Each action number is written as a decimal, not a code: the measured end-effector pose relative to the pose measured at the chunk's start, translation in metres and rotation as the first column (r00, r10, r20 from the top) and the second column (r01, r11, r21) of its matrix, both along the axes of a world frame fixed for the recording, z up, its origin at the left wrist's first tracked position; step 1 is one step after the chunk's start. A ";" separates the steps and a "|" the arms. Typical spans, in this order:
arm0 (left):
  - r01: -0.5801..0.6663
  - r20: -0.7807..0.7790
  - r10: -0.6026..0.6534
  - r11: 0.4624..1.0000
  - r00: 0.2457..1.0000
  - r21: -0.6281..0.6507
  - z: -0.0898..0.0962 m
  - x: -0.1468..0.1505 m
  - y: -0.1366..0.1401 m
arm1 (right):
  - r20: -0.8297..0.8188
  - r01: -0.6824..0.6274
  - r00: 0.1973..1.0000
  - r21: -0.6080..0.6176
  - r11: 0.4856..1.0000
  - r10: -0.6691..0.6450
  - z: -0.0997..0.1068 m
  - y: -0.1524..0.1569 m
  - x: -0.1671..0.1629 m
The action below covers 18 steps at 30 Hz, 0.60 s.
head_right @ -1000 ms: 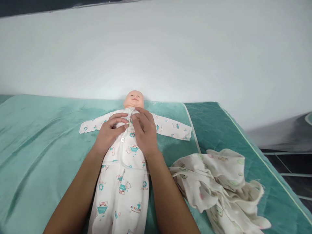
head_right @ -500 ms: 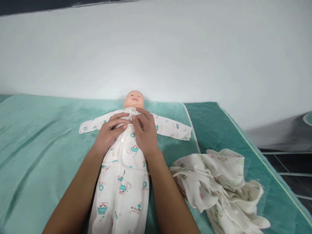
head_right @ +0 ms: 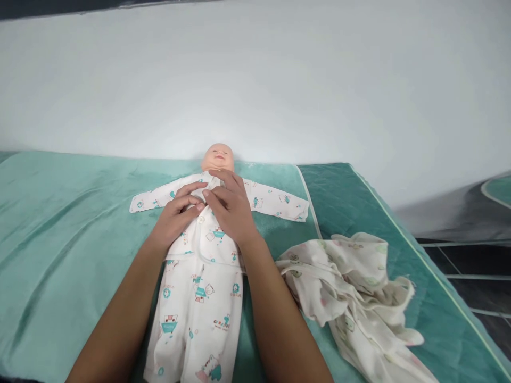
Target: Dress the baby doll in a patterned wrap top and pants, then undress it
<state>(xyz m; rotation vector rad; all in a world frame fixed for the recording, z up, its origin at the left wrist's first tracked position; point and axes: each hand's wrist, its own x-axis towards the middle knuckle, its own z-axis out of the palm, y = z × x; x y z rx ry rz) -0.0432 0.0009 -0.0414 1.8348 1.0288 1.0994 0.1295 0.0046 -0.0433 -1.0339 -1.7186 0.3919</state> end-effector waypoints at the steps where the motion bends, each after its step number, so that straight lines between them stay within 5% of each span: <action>1: 0.027 -0.008 -0.027 1.000 1.000 0.002 0.000 -0.002 -0.001 | 0.019 -0.015 1.000 0.012 1.000 0.015 0.001 -0.001 0.000; 6: 0.118 -0.043 -0.117 0.992 0.992 0.038 -0.001 -0.010 -0.008 | 0.088 -0.032 0.996 0.017 0.999 0.030 -0.001 -0.010 -0.003; 18: 0.113 -0.107 -0.099 0.985 0.989 0.131 -0.009 -0.012 -0.018 | 0.106 0.023 0.994 -0.018 1.000 -0.021 -0.022 -0.041 0.002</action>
